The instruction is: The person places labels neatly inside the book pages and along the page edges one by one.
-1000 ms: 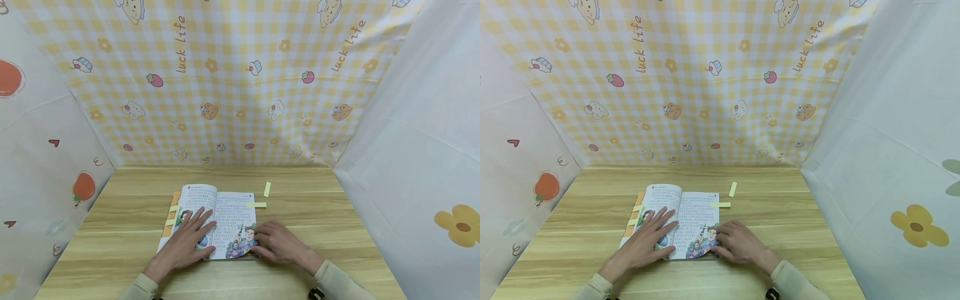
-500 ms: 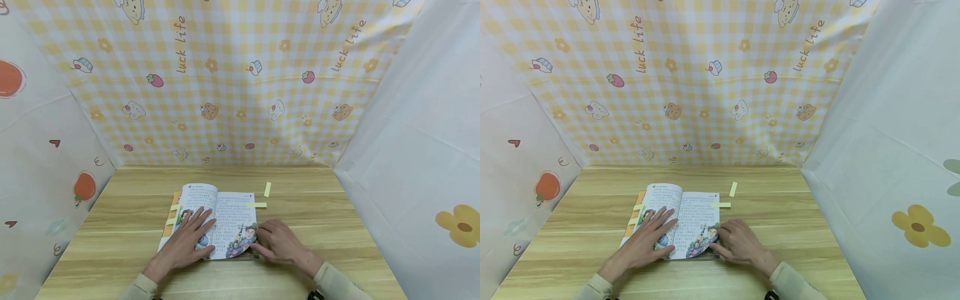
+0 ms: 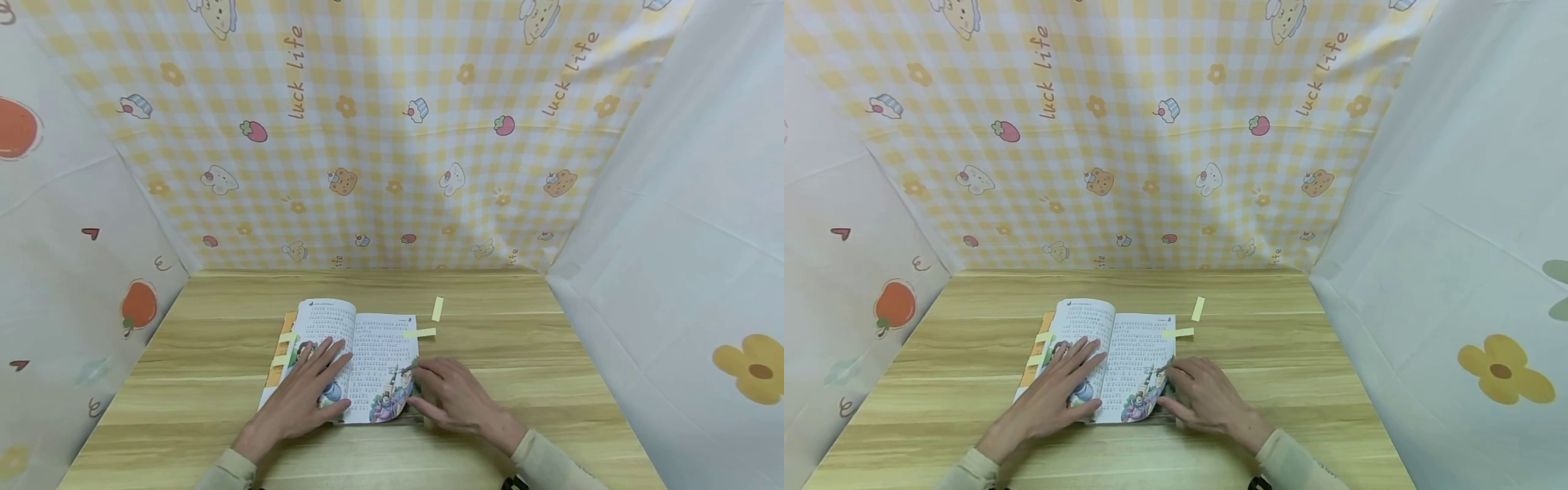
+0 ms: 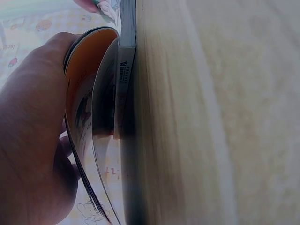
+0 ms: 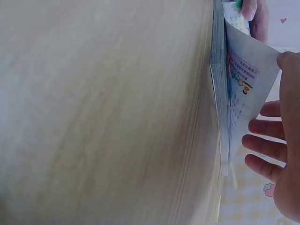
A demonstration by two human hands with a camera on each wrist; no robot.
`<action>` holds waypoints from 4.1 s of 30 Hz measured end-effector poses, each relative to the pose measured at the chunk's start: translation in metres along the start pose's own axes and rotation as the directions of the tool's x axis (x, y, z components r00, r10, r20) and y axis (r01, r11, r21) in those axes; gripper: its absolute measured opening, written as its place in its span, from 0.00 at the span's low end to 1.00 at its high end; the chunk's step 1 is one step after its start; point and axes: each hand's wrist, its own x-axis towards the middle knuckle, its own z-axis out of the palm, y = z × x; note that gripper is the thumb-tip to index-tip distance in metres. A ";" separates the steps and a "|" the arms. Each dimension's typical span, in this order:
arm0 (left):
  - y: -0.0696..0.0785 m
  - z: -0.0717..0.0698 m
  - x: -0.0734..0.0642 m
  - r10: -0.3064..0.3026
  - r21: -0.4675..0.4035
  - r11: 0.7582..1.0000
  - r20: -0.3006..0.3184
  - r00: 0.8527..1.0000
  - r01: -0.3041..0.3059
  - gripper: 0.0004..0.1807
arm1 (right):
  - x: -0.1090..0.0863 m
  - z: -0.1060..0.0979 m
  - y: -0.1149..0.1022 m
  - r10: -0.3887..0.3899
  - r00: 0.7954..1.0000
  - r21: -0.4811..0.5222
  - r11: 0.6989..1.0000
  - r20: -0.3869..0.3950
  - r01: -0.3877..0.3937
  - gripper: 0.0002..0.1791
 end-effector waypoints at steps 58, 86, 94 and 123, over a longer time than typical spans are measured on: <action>-0.011 -0.037 -0.011 -0.059 -0.009 0.998 -0.066 0.996 0.059 0.49 | 0.057 0.019 -0.034 -0.134 0.970 0.034 0.991 0.203 0.129 0.46; -0.011 -0.045 -0.018 -0.095 0.012 0.995 -0.029 0.995 0.095 0.46 | 0.068 0.026 -0.051 -0.185 0.940 0.119 0.980 0.288 0.157 0.44; -0.010 -0.048 -0.018 -0.092 0.037 0.995 -0.033 0.995 0.093 0.44 | 0.071 0.027 -0.055 -0.206 0.934 0.154 0.974 0.291 0.167 0.43; -0.010 -0.036 -0.008 -0.058 0.076 0.996 0.029 0.998 0.055 0.44 | 0.067 0.028 -0.065 -0.244 0.911 0.142 0.968 0.333 0.207 0.40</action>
